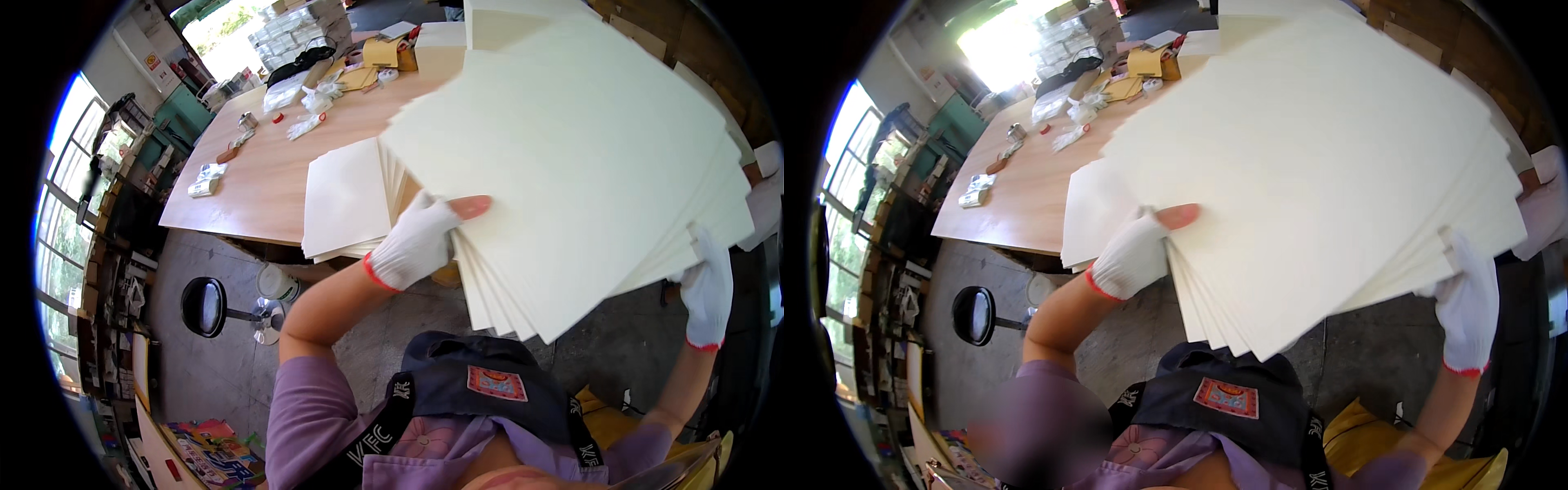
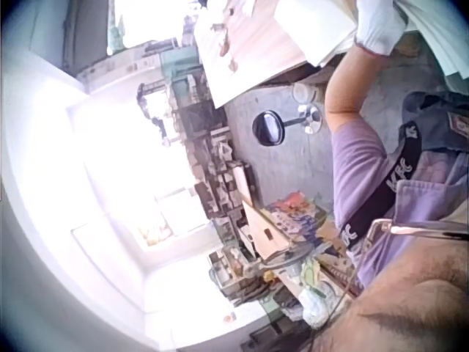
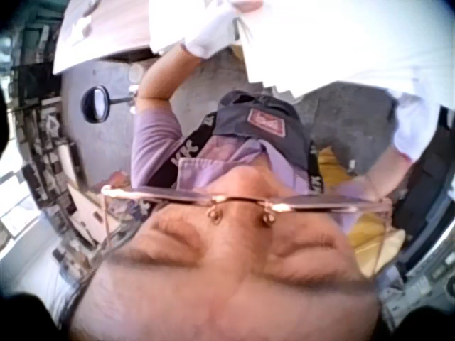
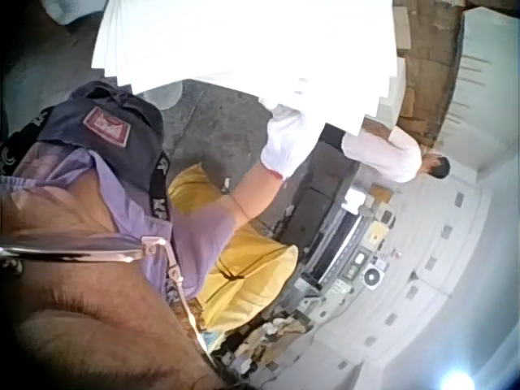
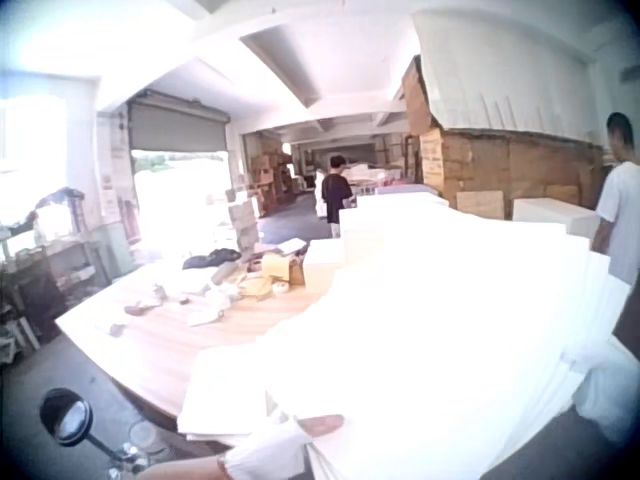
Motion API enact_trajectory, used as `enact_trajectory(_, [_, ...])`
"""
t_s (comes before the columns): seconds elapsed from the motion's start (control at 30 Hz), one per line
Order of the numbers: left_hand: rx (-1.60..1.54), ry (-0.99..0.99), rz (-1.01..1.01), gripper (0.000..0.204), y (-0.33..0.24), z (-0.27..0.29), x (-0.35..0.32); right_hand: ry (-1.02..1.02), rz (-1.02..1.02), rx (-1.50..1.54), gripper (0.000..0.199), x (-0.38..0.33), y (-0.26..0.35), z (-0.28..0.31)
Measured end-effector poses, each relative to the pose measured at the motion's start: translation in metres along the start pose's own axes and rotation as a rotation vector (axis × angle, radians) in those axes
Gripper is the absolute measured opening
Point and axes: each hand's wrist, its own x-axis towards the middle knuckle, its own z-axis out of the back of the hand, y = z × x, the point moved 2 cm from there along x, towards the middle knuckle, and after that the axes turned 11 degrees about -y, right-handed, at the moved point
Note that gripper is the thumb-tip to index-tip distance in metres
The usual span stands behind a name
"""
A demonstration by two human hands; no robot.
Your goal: The person repeatedly picks up small stacks of white paper sheets from a table and places them onto a larger stack. The person wears white gloves and handles the paper with both hands, aligning the edges before stacking. The process is repetitive and continues throughout the clip.
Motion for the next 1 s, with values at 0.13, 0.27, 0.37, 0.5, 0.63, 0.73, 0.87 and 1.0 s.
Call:
enact_trajectory(0.13, [-0.561, -0.081, -0.213, 0.047, 0.023, 0.062, -0.029, 0.126, 0.183, -0.004, 0.036, 0.032, -0.047, -0.09])
enact_trajectory(0.27, [-0.737, -0.169, -0.596, 0.044, 0.063, 0.141, -0.031, 0.505, 0.531, -0.01, 0.036, -0.012, -0.1, -0.241])
enact_trajectory(0.37, [-0.813, -0.26, -0.632, 0.043, 0.081, 0.183, -0.014, 0.585, 0.17, -0.038, 0.049, -0.044, -0.153, -0.331])
enact_trajectory(0.5, [-0.782, -0.44, -0.608, 0.044, 0.109, 0.239, 0.01, 0.551, -0.143, -0.077, 0.052, -0.045, -0.25, -0.407])
enact_trajectory(0.63, [-0.834, -0.692, -0.427, 0.036, 0.206, 0.316, 0.054, 0.525, -0.277, -0.366, 0.054, -0.028, -0.351, -0.448])
enact_trajectory(0.73, [-0.648, -0.934, -0.115, 0.033, 0.27, 0.328, 0.115, 0.267, -0.284, -0.319, 0.052, -0.008, -0.481, -0.44])
enact_trajectory(0.87, [-0.835, -0.932, -0.073, 0.033, 0.28, 0.318, 0.13, 0.25, -0.529, -0.274, 0.044, -0.001, -0.528, -0.435])
enact_trajectory(1.0, [-0.849, -0.901, -0.054, 0.036, 0.287, 0.323, 0.124, 0.184, -0.608, -0.061, 0.043, -0.006, -0.529, -0.441])
